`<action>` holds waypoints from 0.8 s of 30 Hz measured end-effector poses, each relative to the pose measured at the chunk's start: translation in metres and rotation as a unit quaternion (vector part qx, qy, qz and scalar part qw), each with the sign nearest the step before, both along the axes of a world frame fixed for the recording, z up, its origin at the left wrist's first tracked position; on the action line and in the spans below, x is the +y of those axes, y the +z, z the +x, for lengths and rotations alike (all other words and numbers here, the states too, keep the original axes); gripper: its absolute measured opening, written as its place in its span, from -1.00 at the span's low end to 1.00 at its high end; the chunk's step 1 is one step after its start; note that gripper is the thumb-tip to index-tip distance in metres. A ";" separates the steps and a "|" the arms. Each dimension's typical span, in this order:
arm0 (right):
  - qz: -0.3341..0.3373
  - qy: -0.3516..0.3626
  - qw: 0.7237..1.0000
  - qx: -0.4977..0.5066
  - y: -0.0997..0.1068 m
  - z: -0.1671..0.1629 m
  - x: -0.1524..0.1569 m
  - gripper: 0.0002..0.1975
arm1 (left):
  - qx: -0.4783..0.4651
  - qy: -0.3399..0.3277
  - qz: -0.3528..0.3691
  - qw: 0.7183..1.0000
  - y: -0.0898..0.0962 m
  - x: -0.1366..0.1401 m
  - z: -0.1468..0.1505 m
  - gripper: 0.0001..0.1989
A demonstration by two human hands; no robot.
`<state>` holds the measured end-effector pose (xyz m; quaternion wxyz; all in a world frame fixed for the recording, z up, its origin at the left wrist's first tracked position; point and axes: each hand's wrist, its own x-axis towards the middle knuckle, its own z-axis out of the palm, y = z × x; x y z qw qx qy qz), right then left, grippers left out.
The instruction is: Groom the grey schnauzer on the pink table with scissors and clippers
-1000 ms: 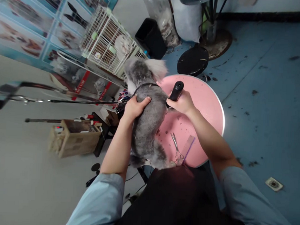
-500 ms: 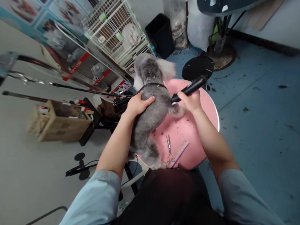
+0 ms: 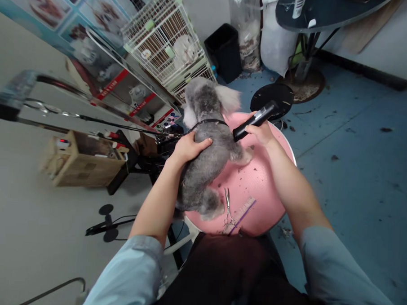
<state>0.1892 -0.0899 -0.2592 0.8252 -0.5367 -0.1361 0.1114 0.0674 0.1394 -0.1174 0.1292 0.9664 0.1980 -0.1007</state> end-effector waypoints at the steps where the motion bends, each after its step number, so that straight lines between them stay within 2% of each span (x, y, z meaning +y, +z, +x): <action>1: -0.006 0.017 1.000 0.005 -0.001 0.002 0.001 -0.63 | 0.000 0.001 -0.002 1.000 0.000 0.001 0.000 -0.28; 4: -0.037 0.041 0.998 0.016 -0.003 0.003 0.000 -0.67 | -0.004 0.001 -0.008 1.000 -0.001 0.003 -0.001 -0.27; 9: -0.065 0.012 0.998 0.004 -0.006 0.004 0.000 -0.71 | -0.007 0.002 -0.009 1.000 -0.003 0.006 -0.001 -0.25; 12: -0.131 0.047 0.990 -0.004 -0.005 0.002 0.003 -0.76 | -0.008 0.007 -0.006 1.000 -0.004 0.006 -0.001 -0.25; 14: -0.150 -0.004 0.989 -0.006 -0.003 -0.005 0.004 -0.79 | -0.008 0.008 -0.005 1.000 -0.004 0.006 -0.001 -0.25; 16: -0.138 -0.092 0.986 -0.009 -0.001 -0.017 0.006 -0.79 | -0.007 0.006 -0.004 1.000 -0.004 0.006 -0.001 -0.25; 18: -0.132 -0.140 0.981 -0.025 0.003 -0.035 0.009 -0.75 | -0.007 0.005 -0.001 1.000 -0.003 0.005 -0.001 -0.25; 24: -0.210 -0.147 0.965 -0.062 0.006 -0.080 0.014 -0.69 | -0.008 0.012 -0.002 1.000 -0.002 0.002 0.000 -0.25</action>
